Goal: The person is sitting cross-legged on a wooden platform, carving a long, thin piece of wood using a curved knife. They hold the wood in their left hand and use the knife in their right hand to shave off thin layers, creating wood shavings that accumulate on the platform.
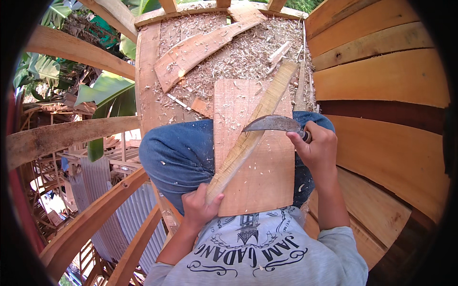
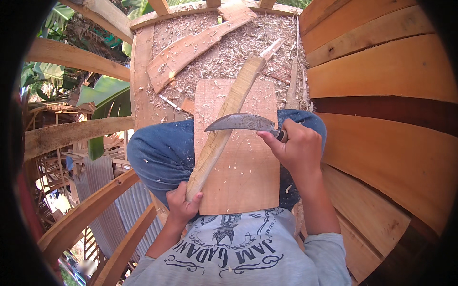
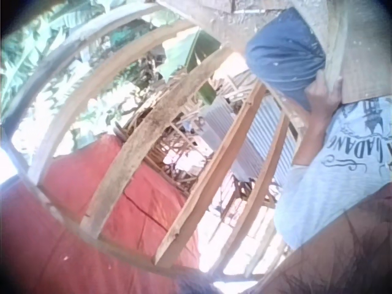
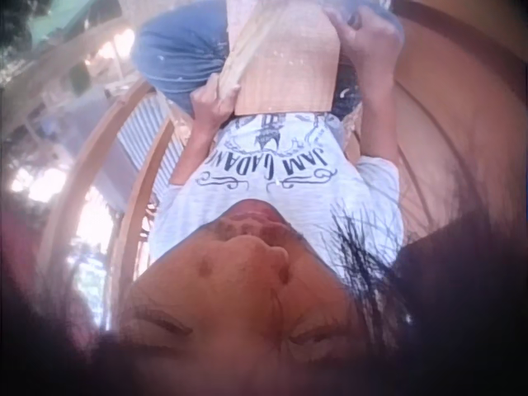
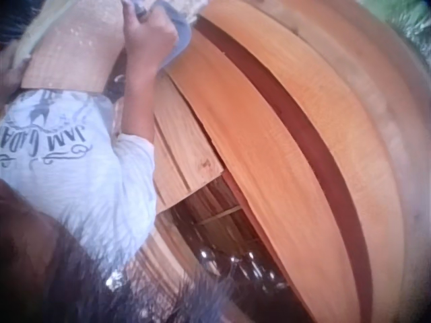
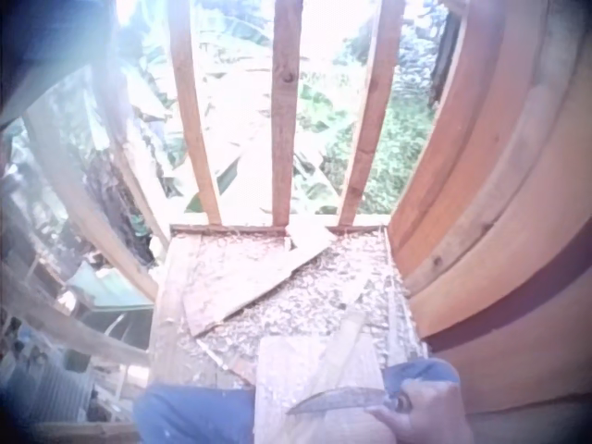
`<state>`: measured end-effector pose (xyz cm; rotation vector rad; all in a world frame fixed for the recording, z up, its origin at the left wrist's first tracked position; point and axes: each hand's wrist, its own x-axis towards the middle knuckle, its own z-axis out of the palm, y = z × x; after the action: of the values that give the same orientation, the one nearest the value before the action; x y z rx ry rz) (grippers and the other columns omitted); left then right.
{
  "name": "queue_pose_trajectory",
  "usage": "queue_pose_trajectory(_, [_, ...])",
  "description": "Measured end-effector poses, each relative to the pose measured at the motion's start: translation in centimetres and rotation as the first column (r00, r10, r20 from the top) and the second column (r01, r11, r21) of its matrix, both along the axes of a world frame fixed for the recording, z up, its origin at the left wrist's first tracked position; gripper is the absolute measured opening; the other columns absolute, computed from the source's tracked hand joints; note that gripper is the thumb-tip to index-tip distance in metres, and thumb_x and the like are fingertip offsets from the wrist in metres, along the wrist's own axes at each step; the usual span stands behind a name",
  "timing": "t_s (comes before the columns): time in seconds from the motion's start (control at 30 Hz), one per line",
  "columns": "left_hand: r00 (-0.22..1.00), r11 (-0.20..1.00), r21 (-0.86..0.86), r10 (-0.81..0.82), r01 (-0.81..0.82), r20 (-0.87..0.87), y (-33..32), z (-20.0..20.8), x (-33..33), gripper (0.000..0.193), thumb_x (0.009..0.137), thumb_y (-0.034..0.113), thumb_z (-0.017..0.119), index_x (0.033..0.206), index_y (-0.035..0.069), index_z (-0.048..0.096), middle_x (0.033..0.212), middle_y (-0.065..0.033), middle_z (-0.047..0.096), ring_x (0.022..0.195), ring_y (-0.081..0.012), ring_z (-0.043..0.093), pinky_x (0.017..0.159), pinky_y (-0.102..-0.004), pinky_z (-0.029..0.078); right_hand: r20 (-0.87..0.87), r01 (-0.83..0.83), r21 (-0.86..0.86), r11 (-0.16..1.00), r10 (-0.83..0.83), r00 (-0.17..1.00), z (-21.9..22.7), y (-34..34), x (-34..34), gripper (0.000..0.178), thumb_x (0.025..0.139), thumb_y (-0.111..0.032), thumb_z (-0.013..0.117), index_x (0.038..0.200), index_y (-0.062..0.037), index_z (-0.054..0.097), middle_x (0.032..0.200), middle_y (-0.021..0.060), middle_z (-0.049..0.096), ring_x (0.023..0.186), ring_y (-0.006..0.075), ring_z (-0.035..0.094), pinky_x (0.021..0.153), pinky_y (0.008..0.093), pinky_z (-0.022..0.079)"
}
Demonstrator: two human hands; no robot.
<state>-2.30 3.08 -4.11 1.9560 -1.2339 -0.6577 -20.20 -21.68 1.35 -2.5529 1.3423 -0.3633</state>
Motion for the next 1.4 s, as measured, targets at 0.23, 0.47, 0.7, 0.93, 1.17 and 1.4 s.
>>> queue_pose_trajectory(0.23, [0.999,0.998,0.050,0.046,-0.047,0.010,0.1,-0.2,-0.1,0.033,0.079,0.030,0.070,0.072,0.003,0.053,0.051,-0.0131,0.053,0.045,-0.0277,0.058,0.042,-0.0336,0.042,-0.132,0.169,-0.012,0.986,-0.169,0.977,0.7,-3.0,1.9,0.063,0.078,-0.061,0.060,0.056,-0.0026,0.054,0.046,0.0124,0.048,0.045,0.0297,0.053,0.047,0.0374,0.044])
queue_pose_trajectory(0.47, [0.996,0.994,0.083,0.060,-0.065,0.062,0.1,-0.1,-0.3,0.035,0.079,0.034,0.069,0.073,0.003,0.054,0.050,-0.0113,0.052,0.043,-0.0264,0.057,0.041,-0.0338,0.042,-0.028,0.397,0.107,0.911,-0.397,0.918,4.3,-7.2,-1.7,0.059,0.081,-0.053,0.063,0.059,0.0010,0.053,0.047,0.0133,0.047,0.042,0.0274,0.047,0.044,0.0354,0.038])
queue_pose_trajectory(0.7, [0.997,0.992,0.104,0.073,-0.072,-0.009,0.0,-0.2,-0.3,0.035,0.078,0.034,0.070,0.077,0.002,0.056,0.050,-0.0108,0.053,0.043,-0.0258,0.058,0.042,-0.0335,0.043,-0.178,-0.072,0.086,0.994,0.086,0.980,0.8,-0.3,2.6,0.055,0.073,-0.053,0.071,0.055,-0.0033,0.053,0.045,0.0090,0.047,0.041,0.0261,0.049,0.043,0.0352,0.041])
queue_pose_trajectory(0.93, [1.000,0.997,0.070,0.015,-0.016,0.018,0.7,-0.8,-0.1,0.036,0.076,0.036,0.072,0.078,0.003,0.057,0.051,-0.0117,0.054,0.044,-0.0259,0.059,0.042,-0.0328,0.043,-0.211,0.550,0.055,0.833,-0.529,0.822,0.3,-10.8,0.4,0.065,0.084,-0.056,0.057,0.057,0.0018,0.050,0.045,0.0106,0.039,0.043,0.0191,0.041,0.045,0.0334,0.035])
queue_pose_trajectory(1.17, [0.946,0.976,0.217,0.091,-0.023,-0.310,-0.8,0.8,1.0,0.033,0.074,0.028,0.073,0.086,0.001,0.061,0.058,-0.0117,0.060,0.053,-0.0243,0.064,0.048,-0.0308,0.047,0.121,0.270,0.294,0.917,-0.316,0.941,0.0,-5.1,-0.6,0.060,0.088,-0.049,0.058,0.057,0.0018,0.045,0.047,0.0019,0.033,0.048,0.0093,0.030,0.043,0.0302,0.025])
queue_pose_trajectory(1.4, [0.619,0.922,0.318,0.120,0.220,-0.776,-0.3,3.0,5.0,0.028,0.080,0.021,0.070,0.095,0.000,0.059,0.067,0.0002,0.055,0.065,-0.0046,0.052,0.057,-0.0225,0.041,0.310,0.081,0.470,0.879,-0.250,0.917,-2.5,1.3,1.1,0.051,0.083,-0.040,0.066,0.061,0.0019,0.047,0.047,0.0074,0.031,0.046,0.0103,0.030,0.041,0.0285,0.029])
